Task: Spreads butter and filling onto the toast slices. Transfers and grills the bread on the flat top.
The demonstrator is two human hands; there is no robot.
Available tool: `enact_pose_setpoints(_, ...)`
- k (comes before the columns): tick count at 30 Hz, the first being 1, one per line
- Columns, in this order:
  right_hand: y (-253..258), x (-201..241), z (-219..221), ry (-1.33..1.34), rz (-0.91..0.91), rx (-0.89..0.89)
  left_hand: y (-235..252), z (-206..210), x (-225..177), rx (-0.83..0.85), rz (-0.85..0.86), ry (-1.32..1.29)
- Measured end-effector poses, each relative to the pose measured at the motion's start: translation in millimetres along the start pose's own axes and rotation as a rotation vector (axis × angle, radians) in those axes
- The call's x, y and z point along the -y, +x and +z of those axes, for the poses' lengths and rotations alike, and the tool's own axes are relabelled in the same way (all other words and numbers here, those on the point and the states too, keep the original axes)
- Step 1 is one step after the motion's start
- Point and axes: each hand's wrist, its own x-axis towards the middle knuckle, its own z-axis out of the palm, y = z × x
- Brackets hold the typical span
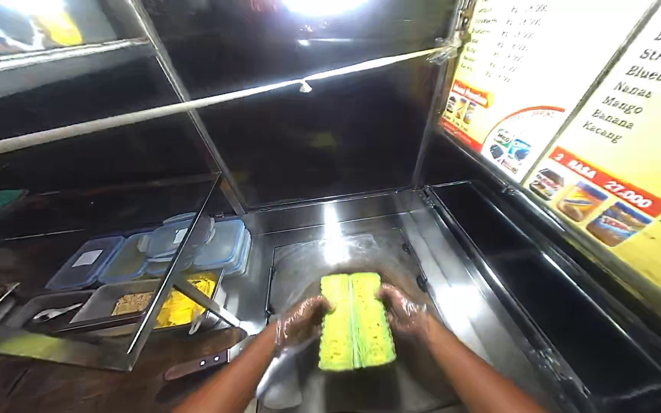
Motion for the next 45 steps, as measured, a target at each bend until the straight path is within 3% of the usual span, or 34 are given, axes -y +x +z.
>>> enact_pose_setpoints(2, 16, 27, -7, -0.177, -0.213, 0.034, 15, -6, -30, -0.008, 0.156, 0.302)
enact_pose_setpoints(4, 35, 31, -21, -0.398, -0.481, 0.160, 24, -12, -36, -0.064, 0.382, 0.713)
enact_pose_setpoints(7, 63, -16, -47, -0.699, -0.964, 0.276, 51, -29, 21, -0.116, 0.818, 1.069)
enact_pose_setpoints(9, 61, -62, -65, -1.043, -1.048, 0.250, 63, -35, 70, -0.121, 0.853, 1.231)
enact_pose_setpoints(12, 50, -113, -81, -1.333, -0.938, 0.288, 64, -27, 110, -0.087, 0.625, 1.440)
enact_pose_setpoints(14, 42, -124, -78, -1.320, -0.875, 0.242, 61, -21, 117, -0.134, 0.604, 1.466)
enact_pose_setpoints(17, 37, -118, -54, -1.221, -0.947, 0.053, 45, -16, 110, -0.149, 0.592, 1.361)
enact_pose_setpoints(19, 41, -106, -28, -1.262, -0.887, -0.087, 33, -20, 112, -0.319, 0.713, 1.198)
enact_pose_setpoints(22, 51, -105, 8, -1.504, -0.591, -0.124, -18, -32, 114, -0.593, 0.625, 1.136)
enact_pose_setpoints(25, 55, -108, 30, -1.462, -0.583, -0.276, -67, -72, 123, -0.819, 0.663, 1.187)
enact_pose_setpoints(30, 62, -103, 58, -1.493, -0.426, -0.305, -104, -153, 128, -0.606, 0.253, 1.514)
enact_pose_setpoints(32, 67, -101, 69, -1.449, -0.458, -0.390, -103, -160, 121, -0.528, 0.209, 1.553)
enact_pose_setpoints(35, 79, -104, 76, -1.473, -0.411, -0.335, -96, -162, 117, -0.520, 0.226, 1.593)
enact_pose_setpoints(37, 66, -93, 85, -1.514, -0.351, -0.298, -92, -167, 123, -0.577, 0.210, 1.602)
enact_pose_setpoints(39, 32, -86, 105, -1.496, -0.449, -0.392, -86, -170, 117, -0.614, 0.131, 1.597)
enact_pose_setpoints(42, -34, -128, 153, -1.247, -0.537, -0.543, -83, -185, 112, -0.553, 0.089, 1.600)
enact_pose_setpoints(45, -90, -207, 192, -0.747, -0.422, -0.407, -98, -192, 113, -0.493, 0.100, 1.588)
